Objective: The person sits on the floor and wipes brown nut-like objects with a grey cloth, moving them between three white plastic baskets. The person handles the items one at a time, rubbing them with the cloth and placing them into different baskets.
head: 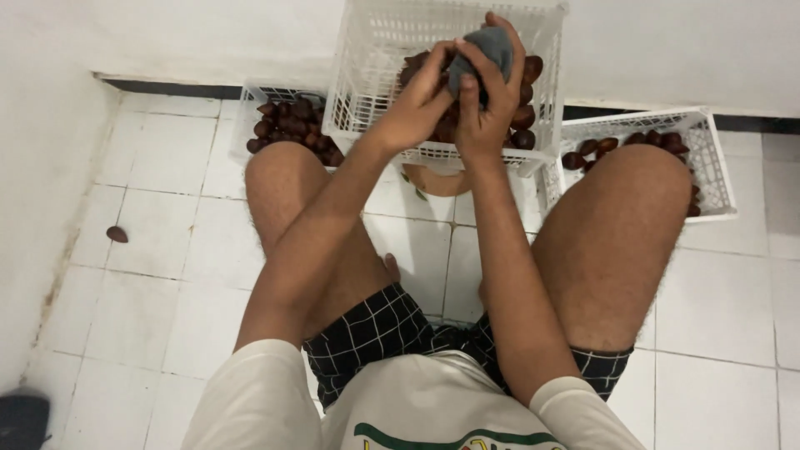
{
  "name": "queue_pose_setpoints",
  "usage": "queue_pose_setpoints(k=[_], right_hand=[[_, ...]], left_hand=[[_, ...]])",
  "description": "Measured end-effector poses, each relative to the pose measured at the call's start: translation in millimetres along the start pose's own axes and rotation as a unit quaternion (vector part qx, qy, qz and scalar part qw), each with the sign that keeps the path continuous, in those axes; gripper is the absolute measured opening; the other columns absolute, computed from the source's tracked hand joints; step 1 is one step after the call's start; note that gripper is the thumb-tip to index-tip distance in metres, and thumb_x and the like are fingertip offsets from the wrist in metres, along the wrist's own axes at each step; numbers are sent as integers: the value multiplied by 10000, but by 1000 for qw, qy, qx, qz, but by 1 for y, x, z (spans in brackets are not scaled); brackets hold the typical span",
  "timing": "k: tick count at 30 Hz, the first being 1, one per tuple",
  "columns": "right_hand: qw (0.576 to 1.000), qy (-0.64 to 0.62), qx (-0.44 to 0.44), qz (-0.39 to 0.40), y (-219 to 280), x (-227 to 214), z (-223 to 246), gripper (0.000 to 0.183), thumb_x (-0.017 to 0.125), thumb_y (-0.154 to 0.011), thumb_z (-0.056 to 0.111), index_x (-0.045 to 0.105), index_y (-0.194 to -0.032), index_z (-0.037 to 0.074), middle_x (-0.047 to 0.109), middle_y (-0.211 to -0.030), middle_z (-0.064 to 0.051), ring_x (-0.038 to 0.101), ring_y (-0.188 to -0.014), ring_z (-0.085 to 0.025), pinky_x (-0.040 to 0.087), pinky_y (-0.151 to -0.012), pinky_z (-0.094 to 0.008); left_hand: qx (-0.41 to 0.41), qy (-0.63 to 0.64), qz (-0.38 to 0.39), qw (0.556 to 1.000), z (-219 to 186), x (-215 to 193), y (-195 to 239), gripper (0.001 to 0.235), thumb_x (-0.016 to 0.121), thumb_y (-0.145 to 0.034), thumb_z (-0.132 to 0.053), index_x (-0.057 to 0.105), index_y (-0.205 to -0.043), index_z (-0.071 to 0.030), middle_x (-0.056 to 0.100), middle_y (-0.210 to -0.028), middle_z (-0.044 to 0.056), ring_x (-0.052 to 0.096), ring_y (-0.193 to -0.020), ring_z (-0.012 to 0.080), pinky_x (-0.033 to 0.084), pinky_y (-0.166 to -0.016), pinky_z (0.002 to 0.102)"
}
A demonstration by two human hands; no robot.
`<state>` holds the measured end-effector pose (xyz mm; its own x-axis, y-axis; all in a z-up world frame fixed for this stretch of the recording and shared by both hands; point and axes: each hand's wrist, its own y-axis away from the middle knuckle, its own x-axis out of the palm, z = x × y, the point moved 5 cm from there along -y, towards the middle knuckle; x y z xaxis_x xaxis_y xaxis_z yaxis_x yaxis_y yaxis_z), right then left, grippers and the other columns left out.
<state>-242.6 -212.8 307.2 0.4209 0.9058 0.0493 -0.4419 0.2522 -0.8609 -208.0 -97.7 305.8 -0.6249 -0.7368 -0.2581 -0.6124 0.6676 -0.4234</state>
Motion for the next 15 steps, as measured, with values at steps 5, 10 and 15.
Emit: queue_pose_setpoints(k=[5, 10, 15], right_hand=[[982, 1, 187, -40, -12, -22, -22, 368, 507, -1083, 438, 725, -1174, 155, 715, -1209, -25, 648, -1181, -211, 482, -1030, -357], [980, 16, 151, -129, -8, -34, -27, 344, 500, -1094, 392, 718, -1141, 129, 719, -1154, -37, 671, -1133, -224, 525, -1017, -388], [992, 100, 73, -13, -19, -11, 22, 436, 507, -1117, 440, 762, -1310, 144, 397, -1573, -100, 422, -1523, -305, 395, -1272, -486]], left_hand=[[-4, 82, 7, 997, -31, -7, -5, 407, 498, -1130, -412, 470, -1410, -118, 599, -1085, 89, 657, -896, 192, 586, -850, 319], [41, 22, -63, 997, -30, -23, -8, 401, 489, -1165, -476, 446, -1487, -241, 505, -1479, 78, 565, -1384, 265, 523, -1122, 361], [48, 46, -116, 991, -23, -29, -8, 270, 628, -1104, -306, 519, -1297, -152, 578, -1273, 42, 553, -1269, 169, 449, -1075, 291]])
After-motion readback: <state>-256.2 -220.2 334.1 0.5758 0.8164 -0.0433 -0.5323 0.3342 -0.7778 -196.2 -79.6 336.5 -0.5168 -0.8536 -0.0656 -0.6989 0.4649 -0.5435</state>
